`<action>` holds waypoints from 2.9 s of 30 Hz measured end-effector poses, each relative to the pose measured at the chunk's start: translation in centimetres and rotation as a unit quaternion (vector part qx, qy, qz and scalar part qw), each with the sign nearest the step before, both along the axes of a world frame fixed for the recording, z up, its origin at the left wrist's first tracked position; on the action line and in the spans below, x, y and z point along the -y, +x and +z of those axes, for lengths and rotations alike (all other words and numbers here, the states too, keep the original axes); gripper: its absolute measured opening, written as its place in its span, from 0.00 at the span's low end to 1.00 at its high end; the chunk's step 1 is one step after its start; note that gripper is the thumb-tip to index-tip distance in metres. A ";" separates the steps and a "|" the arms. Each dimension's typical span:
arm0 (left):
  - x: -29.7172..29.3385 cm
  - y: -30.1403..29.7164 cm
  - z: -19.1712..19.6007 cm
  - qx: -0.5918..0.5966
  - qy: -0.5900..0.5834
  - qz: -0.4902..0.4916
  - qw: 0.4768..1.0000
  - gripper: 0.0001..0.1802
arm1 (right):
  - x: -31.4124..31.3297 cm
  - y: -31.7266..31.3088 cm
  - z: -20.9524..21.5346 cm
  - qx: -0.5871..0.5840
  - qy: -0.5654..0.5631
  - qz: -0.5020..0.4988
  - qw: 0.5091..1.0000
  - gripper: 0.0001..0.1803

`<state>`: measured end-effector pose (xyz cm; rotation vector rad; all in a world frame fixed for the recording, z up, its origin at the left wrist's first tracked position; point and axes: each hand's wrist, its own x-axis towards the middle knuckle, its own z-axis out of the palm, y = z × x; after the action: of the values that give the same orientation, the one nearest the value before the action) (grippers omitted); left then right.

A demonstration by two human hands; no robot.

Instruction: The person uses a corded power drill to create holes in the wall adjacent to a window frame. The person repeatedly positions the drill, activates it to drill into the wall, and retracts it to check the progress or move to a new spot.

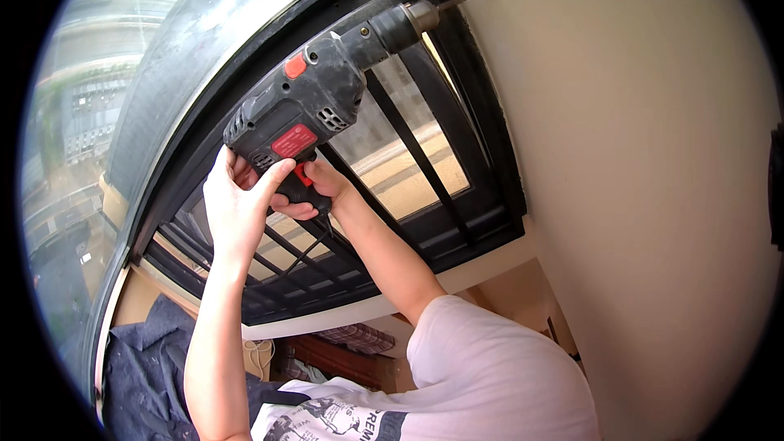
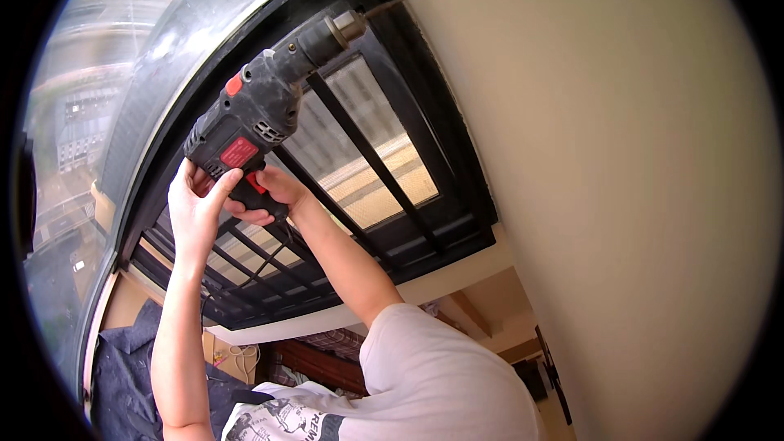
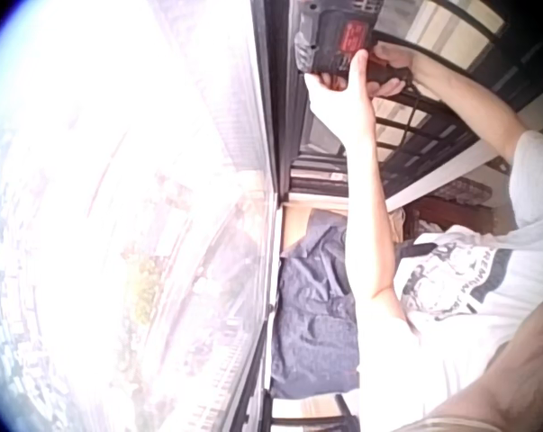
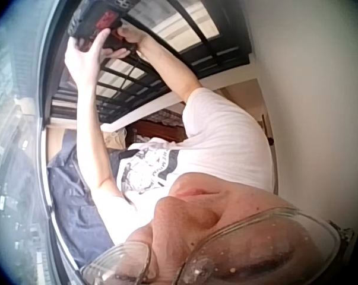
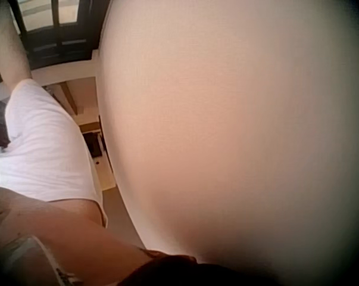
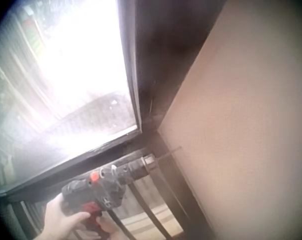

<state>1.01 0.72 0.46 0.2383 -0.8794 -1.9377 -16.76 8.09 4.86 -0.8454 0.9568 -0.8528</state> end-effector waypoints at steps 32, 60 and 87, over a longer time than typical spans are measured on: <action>0.1 -1.3 -0.8 -0.029 0.019 -0.022 0.999 0.23 | -0.2 1.2 1.3 -0.037 -0.009 -0.041 0.998 0.33; -0.1 -1.7 -1.2 -0.021 -0.025 -0.003 0.999 0.24 | -0.2 2.8 4.2 -0.383 -0.005 -0.049 0.922 0.08; -0.3 -0.9 -0.5 0.045 -0.030 0.009 0.999 0.23 | 0.3 5.3 5.9 -0.423 0.007 -0.094 0.901 0.10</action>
<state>0.14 0.99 -0.08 0.2990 -0.9897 -1.8937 -11.50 7.81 10.72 -1.1520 1.8273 -0.6244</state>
